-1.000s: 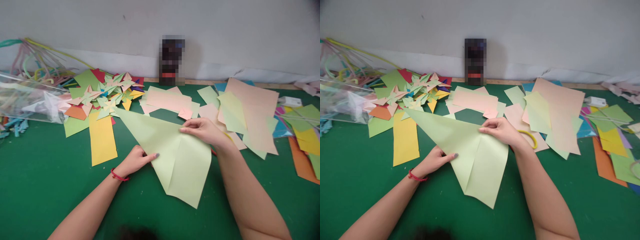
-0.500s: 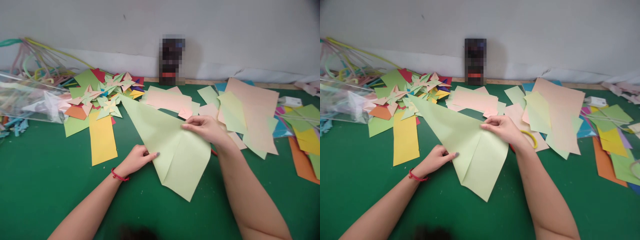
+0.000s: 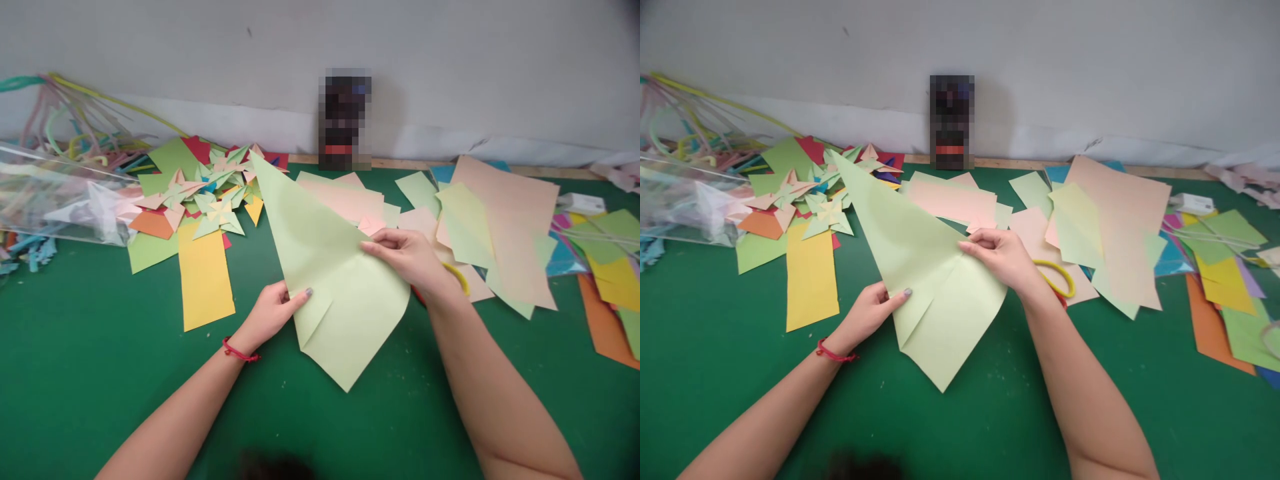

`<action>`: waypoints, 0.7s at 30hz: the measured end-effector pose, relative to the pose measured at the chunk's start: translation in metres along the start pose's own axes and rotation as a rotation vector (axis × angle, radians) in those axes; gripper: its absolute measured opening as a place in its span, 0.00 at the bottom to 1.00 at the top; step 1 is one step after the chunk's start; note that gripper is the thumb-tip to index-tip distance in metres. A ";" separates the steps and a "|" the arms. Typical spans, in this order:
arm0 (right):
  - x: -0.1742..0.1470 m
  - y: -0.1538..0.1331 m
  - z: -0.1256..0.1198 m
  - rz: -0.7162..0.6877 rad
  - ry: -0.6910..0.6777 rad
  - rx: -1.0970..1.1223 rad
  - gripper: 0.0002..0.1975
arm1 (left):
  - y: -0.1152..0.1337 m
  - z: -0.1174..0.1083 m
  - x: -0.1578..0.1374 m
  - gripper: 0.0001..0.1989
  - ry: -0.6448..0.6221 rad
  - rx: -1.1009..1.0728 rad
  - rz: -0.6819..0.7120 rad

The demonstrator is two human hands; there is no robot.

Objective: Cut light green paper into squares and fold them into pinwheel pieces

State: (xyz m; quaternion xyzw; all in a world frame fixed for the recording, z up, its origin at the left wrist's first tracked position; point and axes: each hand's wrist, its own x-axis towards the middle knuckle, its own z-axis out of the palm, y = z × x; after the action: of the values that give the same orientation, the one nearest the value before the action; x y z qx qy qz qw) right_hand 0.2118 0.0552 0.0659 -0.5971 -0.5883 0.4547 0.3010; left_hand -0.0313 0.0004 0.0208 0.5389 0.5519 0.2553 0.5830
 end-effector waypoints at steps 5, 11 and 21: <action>0.001 0.000 0.004 -0.014 0.055 0.015 0.12 | -0.004 0.000 0.001 0.16 0.033 0.055 -0.006; 0.004 0.004 -0.002 0.057 0.092 0.093 0.12 | -0.005 0.000 0.005 0.14 0.025 -0.084 0.020; 0.005 0.005 -0.004 0.081 0.095 0.092 0.13 | -0.003 0.000 0.005 0.17 0.055 -0.109 0.022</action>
State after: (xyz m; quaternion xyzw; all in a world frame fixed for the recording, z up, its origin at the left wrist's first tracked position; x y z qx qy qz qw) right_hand 0.2165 0.0605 0.0620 -0.6267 -0.5272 0.4643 0.3373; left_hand -0.0305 0.0042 0.0161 0.5051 0.5469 0.3062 0.5934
